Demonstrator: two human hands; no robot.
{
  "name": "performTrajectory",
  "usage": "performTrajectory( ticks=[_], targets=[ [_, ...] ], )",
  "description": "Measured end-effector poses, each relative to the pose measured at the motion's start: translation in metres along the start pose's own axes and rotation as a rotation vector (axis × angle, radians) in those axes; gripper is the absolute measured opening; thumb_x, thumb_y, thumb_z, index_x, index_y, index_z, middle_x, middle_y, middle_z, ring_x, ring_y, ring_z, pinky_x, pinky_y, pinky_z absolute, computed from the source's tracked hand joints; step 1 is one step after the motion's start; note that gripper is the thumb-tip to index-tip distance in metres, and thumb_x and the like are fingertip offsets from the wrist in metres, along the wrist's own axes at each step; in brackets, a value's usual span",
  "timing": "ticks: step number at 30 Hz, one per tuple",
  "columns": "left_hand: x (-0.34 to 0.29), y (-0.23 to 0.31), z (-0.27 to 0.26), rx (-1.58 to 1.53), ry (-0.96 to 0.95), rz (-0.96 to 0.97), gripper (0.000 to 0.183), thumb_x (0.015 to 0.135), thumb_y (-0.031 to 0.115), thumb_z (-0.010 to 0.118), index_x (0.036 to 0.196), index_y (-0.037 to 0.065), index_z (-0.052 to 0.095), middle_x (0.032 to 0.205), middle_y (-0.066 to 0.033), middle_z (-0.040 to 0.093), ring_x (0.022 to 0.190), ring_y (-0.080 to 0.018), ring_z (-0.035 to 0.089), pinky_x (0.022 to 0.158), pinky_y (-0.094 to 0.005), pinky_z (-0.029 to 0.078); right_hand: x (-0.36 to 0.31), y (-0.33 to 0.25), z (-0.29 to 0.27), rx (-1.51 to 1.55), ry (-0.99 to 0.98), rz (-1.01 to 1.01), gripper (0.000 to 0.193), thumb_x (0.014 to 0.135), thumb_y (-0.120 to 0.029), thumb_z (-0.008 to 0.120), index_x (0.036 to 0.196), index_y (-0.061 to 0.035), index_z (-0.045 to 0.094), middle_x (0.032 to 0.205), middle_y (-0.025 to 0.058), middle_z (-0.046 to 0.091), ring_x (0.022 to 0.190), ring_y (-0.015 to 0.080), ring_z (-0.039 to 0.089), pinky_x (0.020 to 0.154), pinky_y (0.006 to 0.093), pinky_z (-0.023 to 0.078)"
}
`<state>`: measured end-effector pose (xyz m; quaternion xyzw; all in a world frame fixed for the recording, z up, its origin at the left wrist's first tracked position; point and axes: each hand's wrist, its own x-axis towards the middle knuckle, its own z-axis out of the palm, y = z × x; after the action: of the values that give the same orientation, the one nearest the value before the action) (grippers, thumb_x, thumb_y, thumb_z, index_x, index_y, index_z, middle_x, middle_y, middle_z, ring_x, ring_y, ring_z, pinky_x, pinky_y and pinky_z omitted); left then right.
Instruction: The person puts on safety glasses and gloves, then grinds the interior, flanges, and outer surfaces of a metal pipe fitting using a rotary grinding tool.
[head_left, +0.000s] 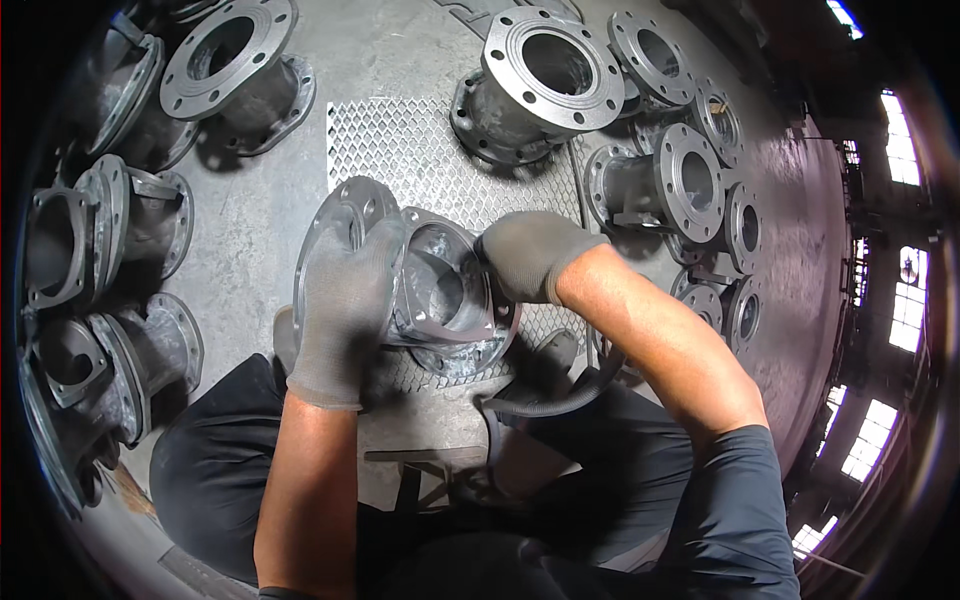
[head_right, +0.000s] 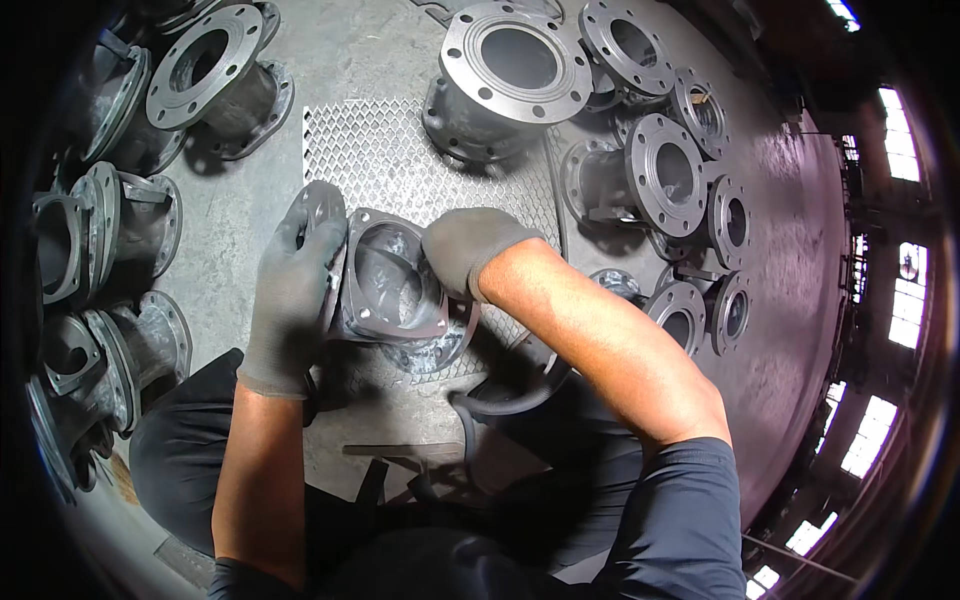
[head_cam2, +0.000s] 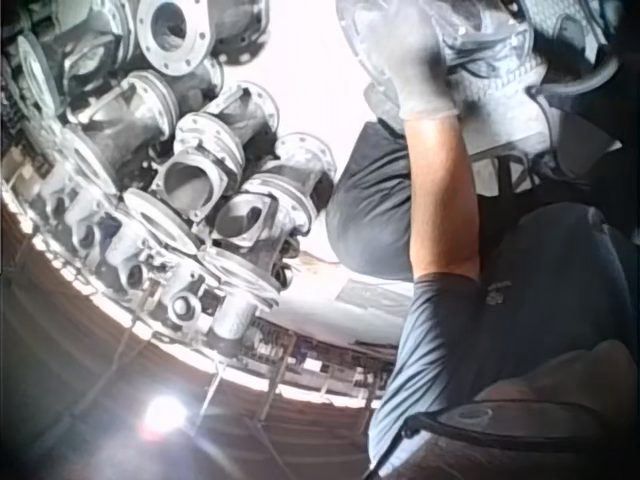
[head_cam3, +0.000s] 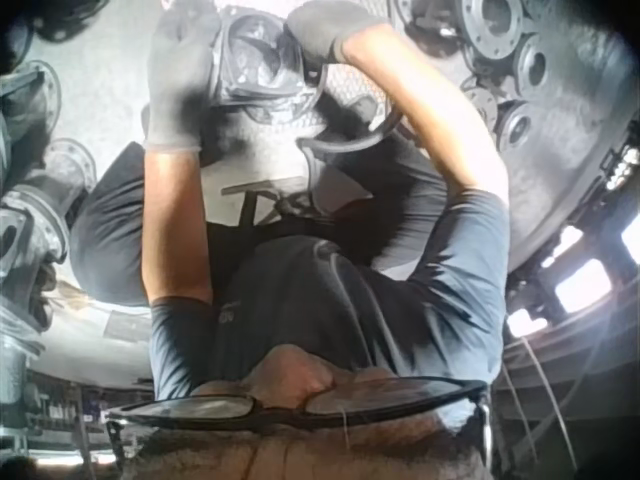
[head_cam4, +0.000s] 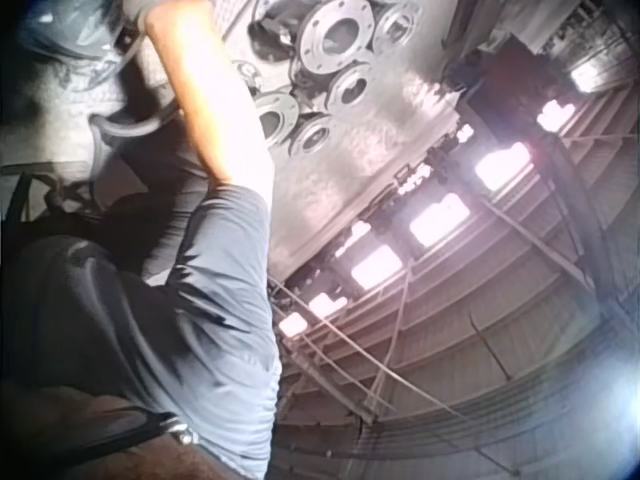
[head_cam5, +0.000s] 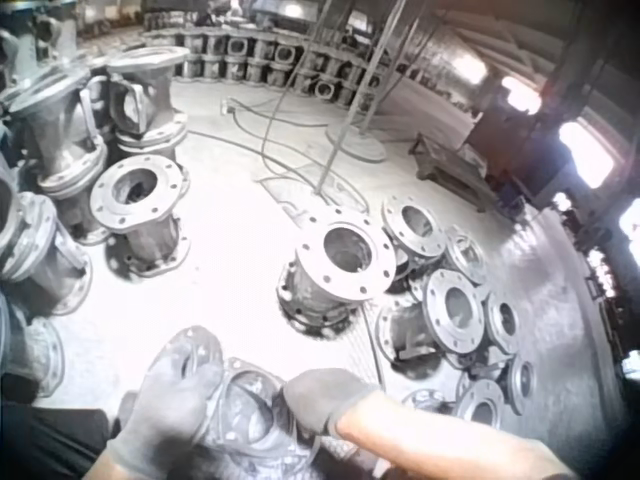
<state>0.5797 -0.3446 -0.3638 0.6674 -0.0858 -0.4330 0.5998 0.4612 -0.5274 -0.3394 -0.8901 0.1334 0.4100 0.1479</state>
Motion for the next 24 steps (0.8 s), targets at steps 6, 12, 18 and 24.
performTrajectory(
  ticks=[6, 12, 18, 24],
  targets=[
    [-0.003, 0.001, 0.004, -0.031, -0.003, -0.047, 0.048, 0.107, 0.009, 0.059, 0.152, -0.008, 0.05, 0.134, -0.0134, 0.066, 0.119, -0.018, 0.065, 0.102, -0.0308, 0.053, -0.001, -0.007, -0.012, -0.036, -0.033, -0.012, 0.024, 0.089, -0.011, 0.071, 0.108, -0.0007, 0.082, 0.112, 0.0235, 0.078, 0.108, 0.0395, 0.077, 0.091, 0.046, 0.061],
    [-0.007, 0.001, 0.006, 0.003, -0.017, -0.007, 0.047, 0.107, 0.009, 0.059, 0.15, -0.009, 0.051, 0.132, -0.0132, 0.066, 0.117, -0.0175, 0.064, 0.101, -0.0305, 0.053, 0.006, 0.0, -0.002, -0.034, -0.051, -0.014, 0.024, 0.085, -0.01, 0.076, 0.106, -0.0014, 0.082, 0.111, 0.0229, 0.079, 0.107, 0.0389, 0.077, 0.091, 0.0449, 0.061],
    [-0.015, 0.008, 0.008, -0.011, -0.032, -0.024, 0.046, 0.106, 0.009, 0.059, 0.148, -0.008, 0.053, 0.129, -0.012, 0.067, 0.114, -0.0165, 0.064, 0.099, -0.0301, 0.053, -0.002, -0.006, 0.004, -0.01, -0.02, 0.012, 0.026, 0.089, -0.01, 0.071, 0.111, -0.0009, 0.081, 0.115, 0.0241, 0.078, 0.109, 0.0392, 0.076, 0.094, 0.0459, 0.06],
    [-0.012, 0.002, 0.009, 0.052, -0.004, -0.011, 0.045, 0.105, 0.009, 0.059, 0.147, -0.008, 0.054, 0.128, -0.0125, 0.067, 0.112, -0.0168, 0.064, 0.097, -0.0301, 0.054, -0.008, -0.004, 0.003, -0.003, -0.042, 0.001, 0.025, 0.09, -0.01, 0.069, 0.111, -0.0012, 0.081, 0.115, 0.0239, 0.078, 0.11, 0.0394, 0.076, 0.094, 0.0462, 0.06]
  ],
)
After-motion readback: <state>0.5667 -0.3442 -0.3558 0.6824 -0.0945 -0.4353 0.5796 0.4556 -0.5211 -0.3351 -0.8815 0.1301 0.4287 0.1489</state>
